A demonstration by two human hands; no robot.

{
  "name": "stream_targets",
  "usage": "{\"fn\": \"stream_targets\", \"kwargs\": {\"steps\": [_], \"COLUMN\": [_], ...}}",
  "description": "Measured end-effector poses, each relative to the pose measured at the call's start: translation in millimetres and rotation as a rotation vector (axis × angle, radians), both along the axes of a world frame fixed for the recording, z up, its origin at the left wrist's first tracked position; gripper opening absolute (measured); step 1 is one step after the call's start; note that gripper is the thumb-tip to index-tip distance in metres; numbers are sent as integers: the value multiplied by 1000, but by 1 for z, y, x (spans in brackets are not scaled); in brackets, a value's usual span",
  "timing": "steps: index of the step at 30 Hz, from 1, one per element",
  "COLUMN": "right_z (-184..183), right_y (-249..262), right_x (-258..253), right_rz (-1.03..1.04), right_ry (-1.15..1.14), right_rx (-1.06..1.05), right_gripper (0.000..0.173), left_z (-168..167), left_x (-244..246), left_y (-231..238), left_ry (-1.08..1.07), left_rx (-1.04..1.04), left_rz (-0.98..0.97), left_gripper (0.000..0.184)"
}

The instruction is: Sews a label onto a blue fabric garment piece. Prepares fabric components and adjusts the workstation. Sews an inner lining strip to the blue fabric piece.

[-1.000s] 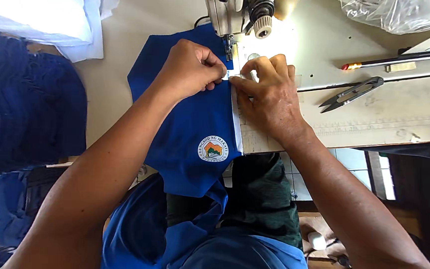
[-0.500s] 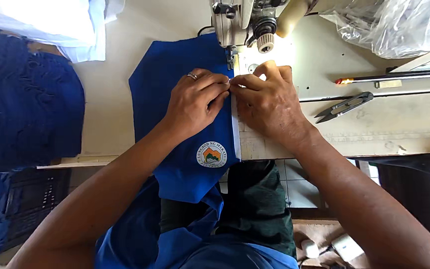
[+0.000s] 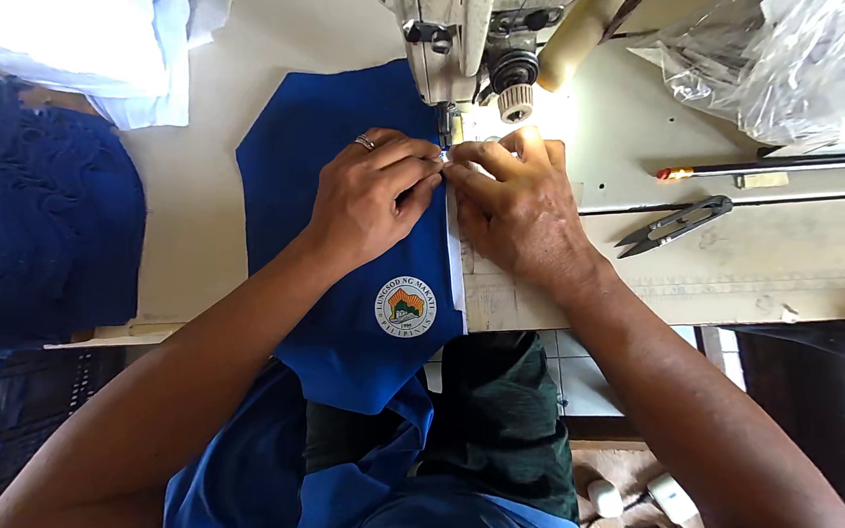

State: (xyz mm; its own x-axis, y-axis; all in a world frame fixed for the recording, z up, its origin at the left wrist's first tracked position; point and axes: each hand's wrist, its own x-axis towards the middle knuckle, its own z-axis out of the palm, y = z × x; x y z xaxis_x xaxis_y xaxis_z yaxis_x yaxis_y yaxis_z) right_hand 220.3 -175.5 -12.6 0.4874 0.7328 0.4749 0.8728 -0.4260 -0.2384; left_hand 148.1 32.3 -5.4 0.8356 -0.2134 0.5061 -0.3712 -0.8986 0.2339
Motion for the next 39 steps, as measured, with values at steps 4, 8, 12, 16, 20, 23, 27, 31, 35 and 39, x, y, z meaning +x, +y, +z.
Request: {"fn": "stream_targets", "kwargs": {"steps": [4, 8, 12, 16, 20, 23, 27, 31, 35, 39], "right_z": [0, 0, 0, 0, 0, -1, -3, 5, 22, -34], "right_y": [-2, -7, -7, -7, -7, -7, -6, -16, -68, -95], "right_x": [0, -1, -2, -2, -3, -3, -3, -30, -121, -181], "right_rz": [-33, -54, -55, -61, -68, -71, -80, -62, -13, -206], "right_ry": [35, 76, 85, 88, 90, 86, 69, 185, 471, 754], "right_rx": [70, 120, 121, 114, 116, 114, 128, 263, 397, 430], "right_gripper": [30, 28, 27, 26, 26, 26, 26, 25, 24, 29], "left_z": [-1, -1, -1, 0, 0, 0, 0, 11, 45, -9], "left_x": [9, 17, 24, 32, 37, 40, 41, 33, -70, -198], "left_y": [5, 10, 14, 18, 21, 22, 24, 22, -17, -68], "left_ry": [-8, -7, -10, -20, -30, -43, -37, 120, 205, 112], "left_rx": [-23, -33, -45, -43, -40, -45, -44, -15, -113, -316], "left_rz": [-2, -11, -24, -30, -30, -36, -40, -37, 70, 224], "left_gripper": [20, 20, 20, 20, 21, 20, 22, 32, 41, 39]}}
